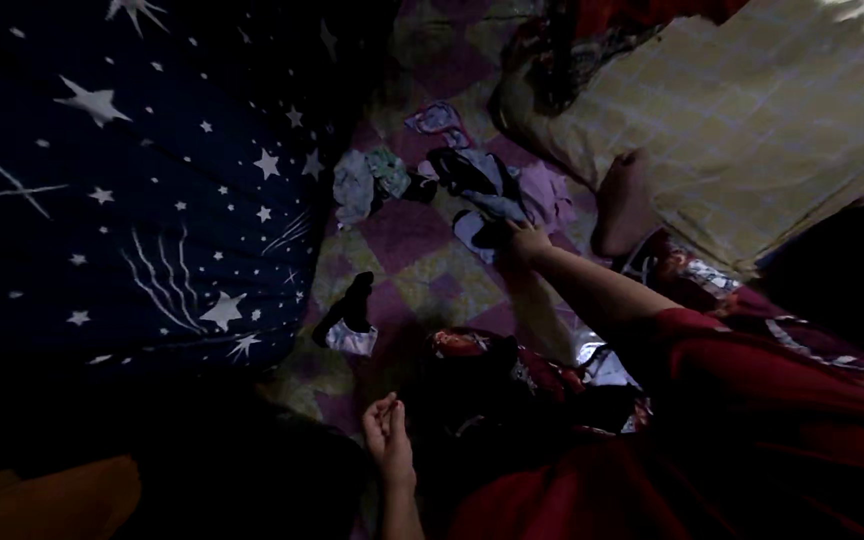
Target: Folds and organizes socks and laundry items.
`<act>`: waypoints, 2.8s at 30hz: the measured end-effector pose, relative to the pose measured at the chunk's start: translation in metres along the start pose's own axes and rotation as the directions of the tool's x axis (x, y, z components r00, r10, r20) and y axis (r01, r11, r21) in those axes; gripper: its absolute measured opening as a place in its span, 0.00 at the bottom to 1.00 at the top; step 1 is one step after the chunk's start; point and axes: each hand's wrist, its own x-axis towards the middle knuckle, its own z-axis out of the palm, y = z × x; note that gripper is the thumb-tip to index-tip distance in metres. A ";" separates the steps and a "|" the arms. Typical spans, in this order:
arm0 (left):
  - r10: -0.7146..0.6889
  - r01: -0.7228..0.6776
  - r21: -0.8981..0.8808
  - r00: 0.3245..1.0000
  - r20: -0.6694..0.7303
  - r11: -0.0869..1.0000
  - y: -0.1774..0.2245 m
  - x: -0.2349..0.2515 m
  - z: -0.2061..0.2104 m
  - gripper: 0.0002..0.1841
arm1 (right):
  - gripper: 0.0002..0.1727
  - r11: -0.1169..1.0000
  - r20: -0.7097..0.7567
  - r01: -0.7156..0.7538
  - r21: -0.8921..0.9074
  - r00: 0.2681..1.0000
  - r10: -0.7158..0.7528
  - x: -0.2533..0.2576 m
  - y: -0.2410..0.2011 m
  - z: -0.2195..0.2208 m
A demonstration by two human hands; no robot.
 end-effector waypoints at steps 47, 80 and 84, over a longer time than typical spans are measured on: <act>-0.011 0.046 -0.095 0.942 0.336 0.994 0.075 -0.028 0.055 0.14 | 0.25 -0.339 -0.045 -0.036 0.940 0.973 -0.227 -0.244 -0.022 0.043; 0.541 -0.730 0.177 0.626 0.561 0.660 0.137 -0.024 0.047 0.16 | 0.24 0.528 -0.424 0.490 0.694 0.870 -0.249 -0.253 -0.031 -0.024; 0.120 -0.238 0.195 0.870 0.478 0.951 0.085 -0.013 0.017 0.25 | 0.30 0.685 -0.084 0.473 0.554 0.850 -0.519 -0.249 -0.009 0.055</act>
